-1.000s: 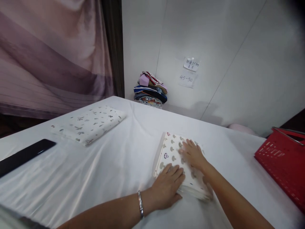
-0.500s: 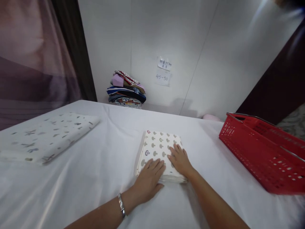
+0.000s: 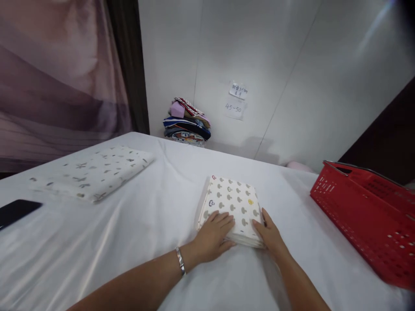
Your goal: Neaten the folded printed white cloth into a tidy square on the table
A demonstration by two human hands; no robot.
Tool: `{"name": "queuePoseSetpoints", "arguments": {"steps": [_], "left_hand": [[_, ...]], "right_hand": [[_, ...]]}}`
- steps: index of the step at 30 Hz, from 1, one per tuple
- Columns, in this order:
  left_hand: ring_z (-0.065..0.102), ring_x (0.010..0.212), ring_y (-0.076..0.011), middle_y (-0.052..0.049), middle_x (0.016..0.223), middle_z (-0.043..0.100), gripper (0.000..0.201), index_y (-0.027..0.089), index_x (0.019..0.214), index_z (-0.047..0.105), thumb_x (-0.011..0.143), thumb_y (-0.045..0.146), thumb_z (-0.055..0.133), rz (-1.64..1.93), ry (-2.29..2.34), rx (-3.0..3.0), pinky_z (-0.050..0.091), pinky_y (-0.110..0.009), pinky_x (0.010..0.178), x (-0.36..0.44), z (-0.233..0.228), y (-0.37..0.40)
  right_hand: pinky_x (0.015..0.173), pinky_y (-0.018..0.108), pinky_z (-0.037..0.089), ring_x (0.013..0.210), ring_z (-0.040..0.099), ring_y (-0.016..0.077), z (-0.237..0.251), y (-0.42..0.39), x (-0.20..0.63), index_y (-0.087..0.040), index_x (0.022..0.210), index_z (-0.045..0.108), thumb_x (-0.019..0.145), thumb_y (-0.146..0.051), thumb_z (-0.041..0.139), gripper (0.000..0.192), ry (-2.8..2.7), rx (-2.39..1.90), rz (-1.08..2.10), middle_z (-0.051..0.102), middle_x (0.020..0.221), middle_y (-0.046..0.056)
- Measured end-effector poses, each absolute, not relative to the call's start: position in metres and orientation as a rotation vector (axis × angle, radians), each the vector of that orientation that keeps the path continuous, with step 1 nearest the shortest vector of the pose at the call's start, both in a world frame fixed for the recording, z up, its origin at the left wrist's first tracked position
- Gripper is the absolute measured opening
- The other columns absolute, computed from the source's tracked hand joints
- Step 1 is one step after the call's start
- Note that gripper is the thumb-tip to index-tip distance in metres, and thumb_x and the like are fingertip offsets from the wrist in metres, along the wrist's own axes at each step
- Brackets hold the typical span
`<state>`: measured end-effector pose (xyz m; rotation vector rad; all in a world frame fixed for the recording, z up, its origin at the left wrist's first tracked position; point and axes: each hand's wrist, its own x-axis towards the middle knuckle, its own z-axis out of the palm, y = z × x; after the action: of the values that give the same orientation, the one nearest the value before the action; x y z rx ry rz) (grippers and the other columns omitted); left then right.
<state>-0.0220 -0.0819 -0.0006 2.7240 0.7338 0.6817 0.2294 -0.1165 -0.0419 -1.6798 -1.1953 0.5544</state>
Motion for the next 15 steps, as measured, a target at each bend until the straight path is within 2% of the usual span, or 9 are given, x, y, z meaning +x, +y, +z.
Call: {"name": "queuePoseSetpoints", "arguments": {"steps": [5, 8, 11, 15], "left_hand": [[0.046, 0.123, -0.0223, -0.006, 0.125, 0.059, 0.03, 0.022, 0.116, 0.057, 0.091, 0.035, 0.047, 1.029, 0.806, 2.585, 0.029, -0.048, 0.109, -0.031, 0.009, -0.067], [0.05, 0.118, -0.021, -0.006, 0.121, 0.061, 0.027, 0.022, 0.111, 0.061, 0.091, 0.034, 0.047, 1.202, 0.982, 2.4, 0.036, -0.044, 0.104, -0.038, 0.003, -0.047], [0.053, 0.114, -0.0201, -0.005, 0.122, 0.061, 0.029, 0.022, 0.11, 0.062, 0.09, 0.035, 0.046, 1.179, 1.216, 2.15, 0.043, -0.037, 0.097, -0.045, -0.01, -0.028], [0.061, 0.09, -0.0181, -0.004, 0.1, 0.068, 0.029, 0.02, 0.106, 0.064, 0.086, 0.033, 0.049, 0.957, 1.389, 1.93, 0.049, -0.031, 0.081, -0.048, -0.023, -0.015]], "right_hand": [[0.086, 0.037, 0.053, 0.107, 0.061, 0.0252, -0.016, -0.128, 0.22, -0.021, 0.146, 0.024, 0.07, -0.042, 0.069, 0.091, -0.953, -1.69, 0.938, 0.053, 0.132, 0.012], [0.086, 0.034, 0.052, 0.103, 0.062, 0.0232, -0.006, -0.122, 0.231, -0.022, 0.147, 0.02, 0.064, -0.035, 0.075, 0.099, -0.88, -1.658, 1.07, 0.053, 0.133, 0.012], [0.087, 0.033, 0.05, 0.107, 0.06, 0.0241, -0.007, -0.105, 0.265, -0.023, 0.146, 0.022, 0.06, -0.031, 0.076, 0.102, -0.886, -1.715, 0.957, 0.045, 0.14, 0.013], [0.092, 0.041, 0.047, 0.114, 0.054, 0.0297, -0.01, -0.08, 0.321, -0.015, 0.141, 0.034, 0.065, -0.035, 0.068, 0.086, -0.973, -1.898, 0.631, 0.046, 0.137, 0.015]]}}
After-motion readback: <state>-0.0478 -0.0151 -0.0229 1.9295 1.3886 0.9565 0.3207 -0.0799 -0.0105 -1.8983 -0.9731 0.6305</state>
